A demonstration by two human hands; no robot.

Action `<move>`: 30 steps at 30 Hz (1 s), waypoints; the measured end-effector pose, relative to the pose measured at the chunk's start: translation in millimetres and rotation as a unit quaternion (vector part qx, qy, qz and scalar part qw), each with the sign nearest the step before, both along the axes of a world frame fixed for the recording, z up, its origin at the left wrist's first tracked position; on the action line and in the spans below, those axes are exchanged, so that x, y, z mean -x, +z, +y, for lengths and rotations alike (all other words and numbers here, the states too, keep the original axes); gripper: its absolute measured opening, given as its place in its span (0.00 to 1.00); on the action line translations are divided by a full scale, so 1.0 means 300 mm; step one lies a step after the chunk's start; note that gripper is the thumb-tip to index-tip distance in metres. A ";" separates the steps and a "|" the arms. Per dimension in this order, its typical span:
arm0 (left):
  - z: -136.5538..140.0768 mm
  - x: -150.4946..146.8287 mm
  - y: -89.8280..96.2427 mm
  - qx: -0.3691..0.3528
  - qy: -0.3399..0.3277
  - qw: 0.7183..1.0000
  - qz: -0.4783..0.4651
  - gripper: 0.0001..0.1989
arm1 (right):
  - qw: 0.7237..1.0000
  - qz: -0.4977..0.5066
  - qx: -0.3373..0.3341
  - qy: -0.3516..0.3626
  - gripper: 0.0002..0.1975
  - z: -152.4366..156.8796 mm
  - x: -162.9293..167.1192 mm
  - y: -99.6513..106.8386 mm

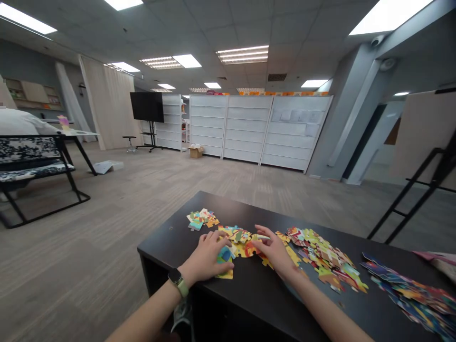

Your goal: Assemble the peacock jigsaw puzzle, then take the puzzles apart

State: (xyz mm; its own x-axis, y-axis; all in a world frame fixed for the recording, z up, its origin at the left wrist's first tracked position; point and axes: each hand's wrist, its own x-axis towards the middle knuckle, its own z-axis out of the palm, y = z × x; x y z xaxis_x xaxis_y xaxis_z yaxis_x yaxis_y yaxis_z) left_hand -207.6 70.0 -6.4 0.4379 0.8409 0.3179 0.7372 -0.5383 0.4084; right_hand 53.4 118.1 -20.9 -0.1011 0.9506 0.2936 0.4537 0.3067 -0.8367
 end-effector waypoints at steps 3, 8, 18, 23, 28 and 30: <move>0.004 0.008 0.006 0.008 -0.031 0.999 -0.022 0.31 | 1.000 -0.022 -0.003 0.019 0.24 -0.005 0.005 -0.004; 0.015 0.015 0.006 -0.002 -0.023 0.999 -0.050 0.36 | 0.996 -0.062 -0.052 0.023 0.17 -0.020 0.009 0.015; 0.019 0.009 0.010 -0.057 -0.045 0.997 -0.039 0.35 | 0.979 -0.117 -0.132 -0.100 0.17 0.053 -0.112 0.036; -0.001 0.004 0.025 -0.074 -0.065 0.995 -0.012 0.27 | 0.970 -0.189 -0.155 -0.011 0.19 -0.005 -0.064 0.052; -0.014 -0.005 0.031 -0.075 -0.051 0.996 0.021 0.21 | 0.920 -0.345 -0.087 0.162 0.38 -0.097 0.039 0.063; -0.012 -0.007 0.027 -0.056 -0.021 0.998 0.034 0.32 | 0.912 -0.367 -0.085 0.162 0.32 -0.105 0.054 0.069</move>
